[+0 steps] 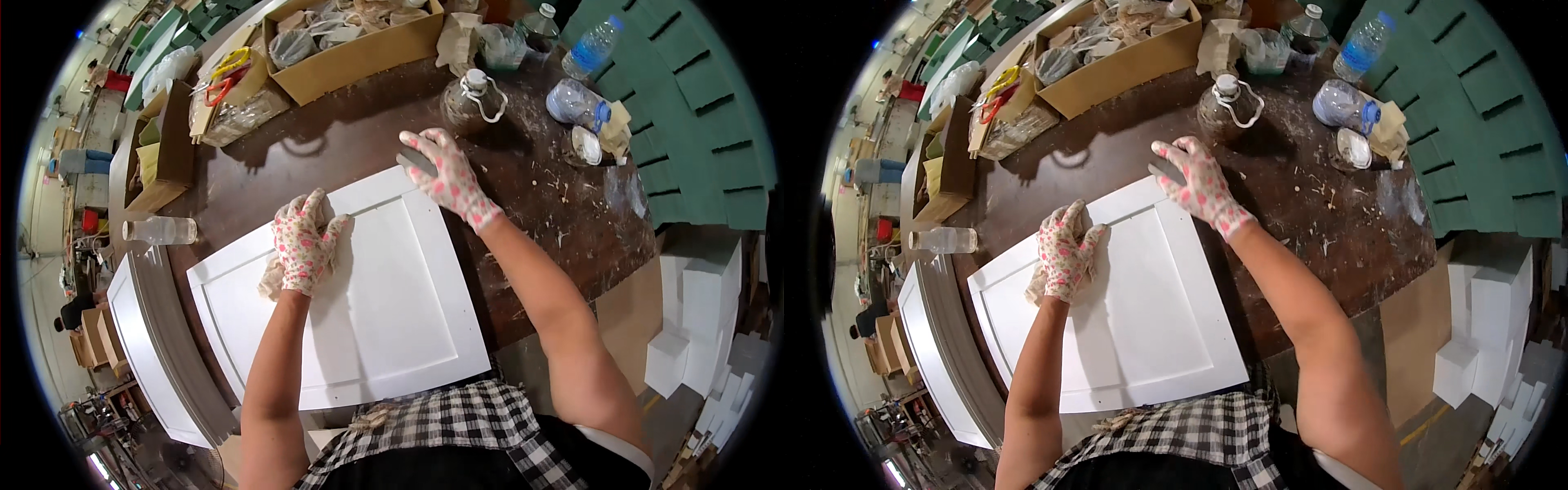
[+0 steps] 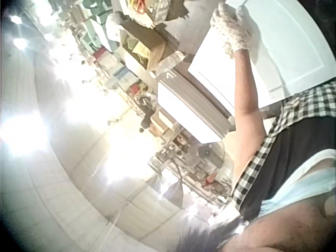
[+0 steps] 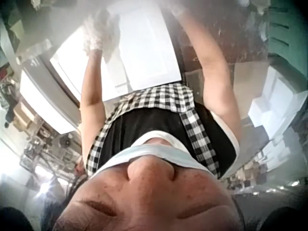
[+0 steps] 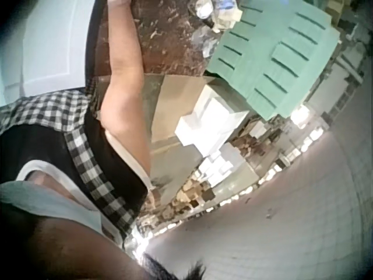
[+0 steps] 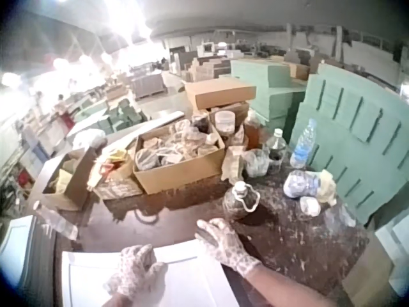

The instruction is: The person wipes a white rectangular furniture panel with a cloth, uses a sanding block on the edges, and pours liquid from a bottle onto the cloth to continue cleaning the surface.

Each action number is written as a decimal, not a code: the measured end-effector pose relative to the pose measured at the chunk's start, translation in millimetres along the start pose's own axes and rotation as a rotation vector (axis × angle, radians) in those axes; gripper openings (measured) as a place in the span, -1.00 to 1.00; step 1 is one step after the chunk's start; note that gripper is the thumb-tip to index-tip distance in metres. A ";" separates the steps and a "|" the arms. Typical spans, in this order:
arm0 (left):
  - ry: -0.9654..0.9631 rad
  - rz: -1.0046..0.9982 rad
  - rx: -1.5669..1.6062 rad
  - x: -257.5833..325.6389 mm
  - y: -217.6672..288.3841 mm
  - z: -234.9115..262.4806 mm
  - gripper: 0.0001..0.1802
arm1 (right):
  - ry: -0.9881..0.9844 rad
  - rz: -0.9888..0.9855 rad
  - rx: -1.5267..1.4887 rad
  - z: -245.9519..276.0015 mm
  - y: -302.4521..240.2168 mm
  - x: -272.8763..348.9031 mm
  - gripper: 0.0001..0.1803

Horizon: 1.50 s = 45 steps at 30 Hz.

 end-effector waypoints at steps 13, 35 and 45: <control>0.019 -0.021 0.015 -3.9 1.2 -3.2 -0.49 | 0.035 0.086 -0.084 10.7 4.3 17.4 -0.54; 0.099 -0.025 -0.089 9.6 -15.8 -2.8 -0.49 | -0.030 -0.024 0.192 105.9 -113.7 283.1 -0.50; 0.013 0.012 -0.066 10.2 -8.2 1.0 -0.48 | -0.006 0.070 0.296 32.9 -199.8 317.9 -0.52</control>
Point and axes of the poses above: each hand's wrist, its own x-axis away from the middle knuckle, its own z-axis out of the back of the hand, y = z × x, the point moved 8 cm from there along -x, towards the middle knuckle, and after that the axes turned 6 degrees about y, right-handed, at the moved point
